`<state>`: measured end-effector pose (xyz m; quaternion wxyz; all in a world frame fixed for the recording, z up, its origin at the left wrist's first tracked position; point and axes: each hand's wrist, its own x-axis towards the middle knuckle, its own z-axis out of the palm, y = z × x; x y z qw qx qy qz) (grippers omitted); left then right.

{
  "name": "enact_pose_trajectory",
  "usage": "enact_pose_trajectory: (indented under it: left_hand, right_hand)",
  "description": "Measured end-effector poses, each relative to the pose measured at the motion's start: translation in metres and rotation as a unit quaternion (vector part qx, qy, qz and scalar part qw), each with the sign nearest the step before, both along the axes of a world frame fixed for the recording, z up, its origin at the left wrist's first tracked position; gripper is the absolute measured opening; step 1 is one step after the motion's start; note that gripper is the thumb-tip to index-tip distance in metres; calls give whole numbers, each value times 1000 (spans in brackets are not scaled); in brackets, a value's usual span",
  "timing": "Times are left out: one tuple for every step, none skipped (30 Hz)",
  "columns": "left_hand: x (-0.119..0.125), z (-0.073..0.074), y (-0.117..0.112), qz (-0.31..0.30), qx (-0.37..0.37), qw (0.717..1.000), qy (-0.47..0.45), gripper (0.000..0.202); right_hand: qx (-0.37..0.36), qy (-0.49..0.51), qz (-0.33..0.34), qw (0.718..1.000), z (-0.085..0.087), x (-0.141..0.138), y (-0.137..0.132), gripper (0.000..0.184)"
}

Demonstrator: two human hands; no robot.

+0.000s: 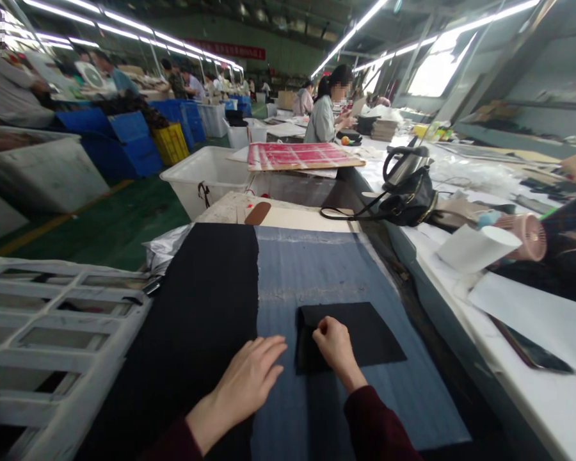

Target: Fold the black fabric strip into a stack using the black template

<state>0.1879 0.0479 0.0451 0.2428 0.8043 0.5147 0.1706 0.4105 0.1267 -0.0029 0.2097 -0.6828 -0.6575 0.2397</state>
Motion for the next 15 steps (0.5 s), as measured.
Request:
enact_pose_trajectory:
  left_hand:
    - [11,-4,10,-10,12,1000,4,40]
    - [21,-8,20,-17,25,999,10,41]
    - [30,-12,29,-23,40,999,23,41]
    - [38,-17,36,-27,54,997,39,39]
    - [44,-21,42,-30,66,996,57,36]
    - [48,-25,46,-34,75,994,73,32]
    - [51,-29,49,-35,82,992,86,30]
    - [53,-31,51,-36,86,991,93,28]
    - [54,-33,53,-38,88,991,96,27]
    - [54,-35,53,-38,90,991,95,27]
    - [55,-36,53,-39,93,990,95,26]
    - [55,-36,53,-39,95,990,95,26]
    - [55,-36,52,-40,97,990,94,26]
    - [55,-36,52,-40,98,990,93,25]
    - [56,-36,52,-40,98,990,92,24]
  right_hand:
    - [-8,33,1,999,2,5,1,9]
    - [-15,68,3,998,4,10,2,9]
    - [-23,105,3,994,4,13,2,8]
    - [-32,143,2,989,4,17,2,8]
    - [-43,182,-2,982,3,20,3,8]
    - [-53,222,-9,974,2,23,3,8]
    - [-62,262,-22,963,0,27,4,10]
    - [-67,300,-41,951,-2,32,4,14]
    - [-67,336,-66,937,-2,41,5,17]
    - [-60,369,-96,922,0,53,5,20]
    - [-48,398,-132,907,5,69,5,21]
    - [-32,421,-170,890,14,88,4,20]
    - [-13,438,-211,874,27,111,1,18]
    - [8,448,-254,857,44,134,-3,19]
    - [29,452,-294,841,63,157,-9,21]
